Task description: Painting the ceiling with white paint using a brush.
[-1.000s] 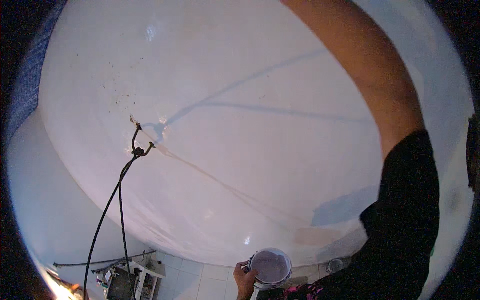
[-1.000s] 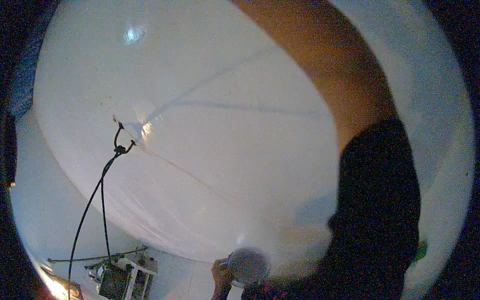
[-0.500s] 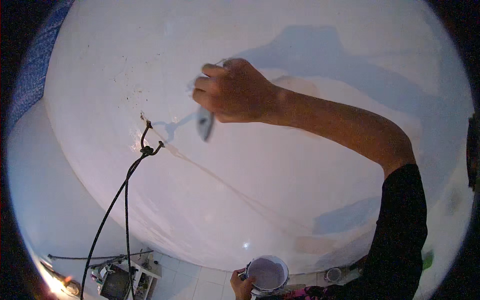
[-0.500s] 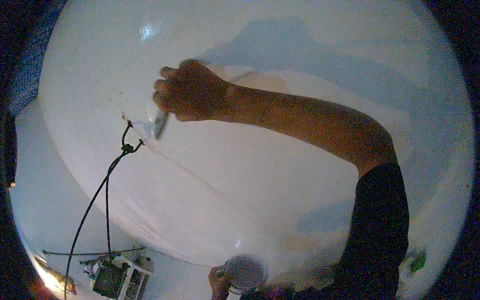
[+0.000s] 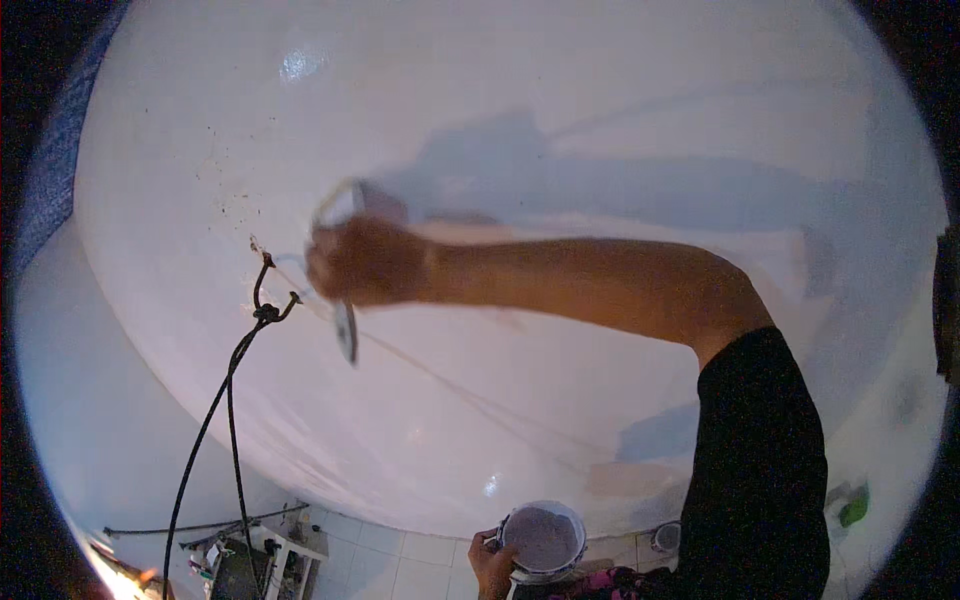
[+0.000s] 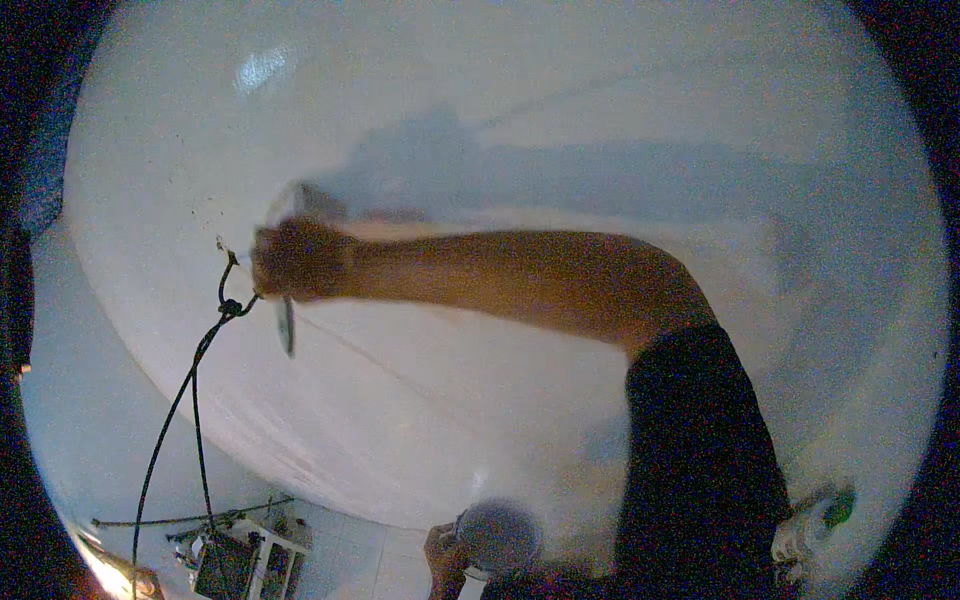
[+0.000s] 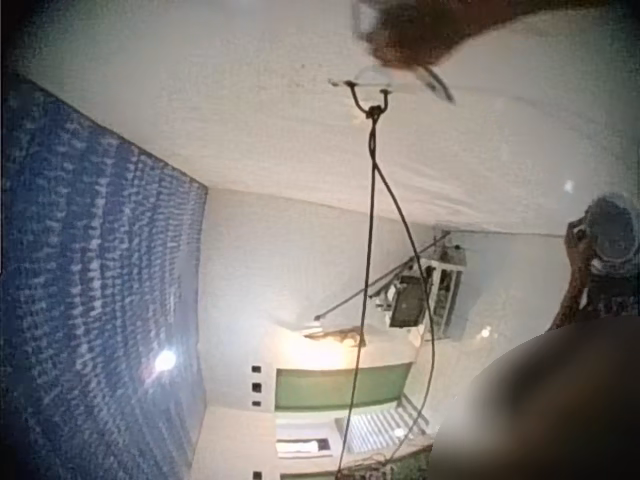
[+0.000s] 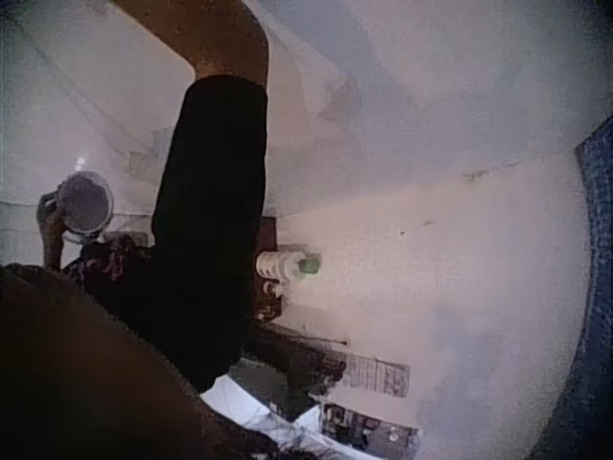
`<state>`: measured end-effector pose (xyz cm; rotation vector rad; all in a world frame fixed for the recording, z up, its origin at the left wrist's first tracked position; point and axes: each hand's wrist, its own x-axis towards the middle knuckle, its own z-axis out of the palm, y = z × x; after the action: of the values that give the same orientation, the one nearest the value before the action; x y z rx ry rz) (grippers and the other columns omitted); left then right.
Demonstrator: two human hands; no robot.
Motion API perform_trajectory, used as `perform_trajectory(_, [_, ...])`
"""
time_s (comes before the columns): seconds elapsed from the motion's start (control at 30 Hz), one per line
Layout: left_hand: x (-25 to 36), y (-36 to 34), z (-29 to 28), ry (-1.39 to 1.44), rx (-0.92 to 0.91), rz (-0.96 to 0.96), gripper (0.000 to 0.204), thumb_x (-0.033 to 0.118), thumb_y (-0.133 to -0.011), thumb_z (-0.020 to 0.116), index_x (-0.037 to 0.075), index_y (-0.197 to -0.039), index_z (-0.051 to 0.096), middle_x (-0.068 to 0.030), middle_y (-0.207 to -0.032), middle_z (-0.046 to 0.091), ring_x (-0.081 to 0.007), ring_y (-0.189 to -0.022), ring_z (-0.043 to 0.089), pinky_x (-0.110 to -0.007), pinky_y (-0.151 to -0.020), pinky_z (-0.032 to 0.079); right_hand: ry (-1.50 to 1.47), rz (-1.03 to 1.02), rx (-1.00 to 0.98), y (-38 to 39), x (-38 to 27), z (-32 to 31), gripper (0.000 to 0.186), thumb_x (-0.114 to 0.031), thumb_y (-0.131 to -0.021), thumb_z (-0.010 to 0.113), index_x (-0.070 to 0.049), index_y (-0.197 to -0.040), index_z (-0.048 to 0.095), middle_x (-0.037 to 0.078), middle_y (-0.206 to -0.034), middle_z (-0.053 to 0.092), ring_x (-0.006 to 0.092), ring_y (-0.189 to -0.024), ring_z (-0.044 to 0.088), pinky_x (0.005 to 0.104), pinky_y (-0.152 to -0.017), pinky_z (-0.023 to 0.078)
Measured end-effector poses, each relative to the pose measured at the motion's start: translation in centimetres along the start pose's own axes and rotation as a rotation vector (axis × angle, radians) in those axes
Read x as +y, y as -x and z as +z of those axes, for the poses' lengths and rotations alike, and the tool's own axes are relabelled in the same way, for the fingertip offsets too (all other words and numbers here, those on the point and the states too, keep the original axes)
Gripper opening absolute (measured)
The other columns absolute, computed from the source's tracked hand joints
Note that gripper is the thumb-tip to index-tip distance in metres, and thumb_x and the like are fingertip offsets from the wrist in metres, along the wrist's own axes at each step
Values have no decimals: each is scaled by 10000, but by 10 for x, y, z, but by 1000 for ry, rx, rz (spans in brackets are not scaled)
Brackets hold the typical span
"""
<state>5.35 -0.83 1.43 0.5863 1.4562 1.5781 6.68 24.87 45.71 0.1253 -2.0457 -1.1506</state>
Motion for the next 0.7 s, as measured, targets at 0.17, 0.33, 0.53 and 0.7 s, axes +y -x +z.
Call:
perform_trajectory(0.17, [2,-3,14,-39,2,49,460,184,-642,807,-3,-994,578,-119,-828,666,-193,-682,625,-311,-577,515,-70,23,26,-18,3,-29,90,-187,-707,642,-114,-677,599,33,-737,580,216,-846,593,389,-612,530])
perform_trajectory(0.33, [-17,-7,18,11,-52,152,419,141,-775,672,5,-1132,500,-132,-754,607,-161,-546,536,-274,-429,422,188,87,280,-97,107,-54,73,-197,-775,609,-127,-758,622,31,-780,609,242,-883,609,406,-636,535])
perform_trajectory(0.53, [-8,-5,27,35,-83,50,448,53,-695,640,3,-1118,501,-123,-751,601,-166,-557,517,-293,-443,437,86,72,179,-59,74,-17,58,-146,-724,645,-94,-707,624,71,-773,623,232,-833,642,358,-628,551])
perform_trajectory(0.7, [-44,-31,-2,-656,-74,686,387,152,-692,793,-2,-973,575,-133,-812,662,-198,-673,632,-319,-535,514,-287,133,-138,24,-20,-40,91,-164,-674,647,-104,-716,593,68,-678,605,278,-698,644,423,-571,511])
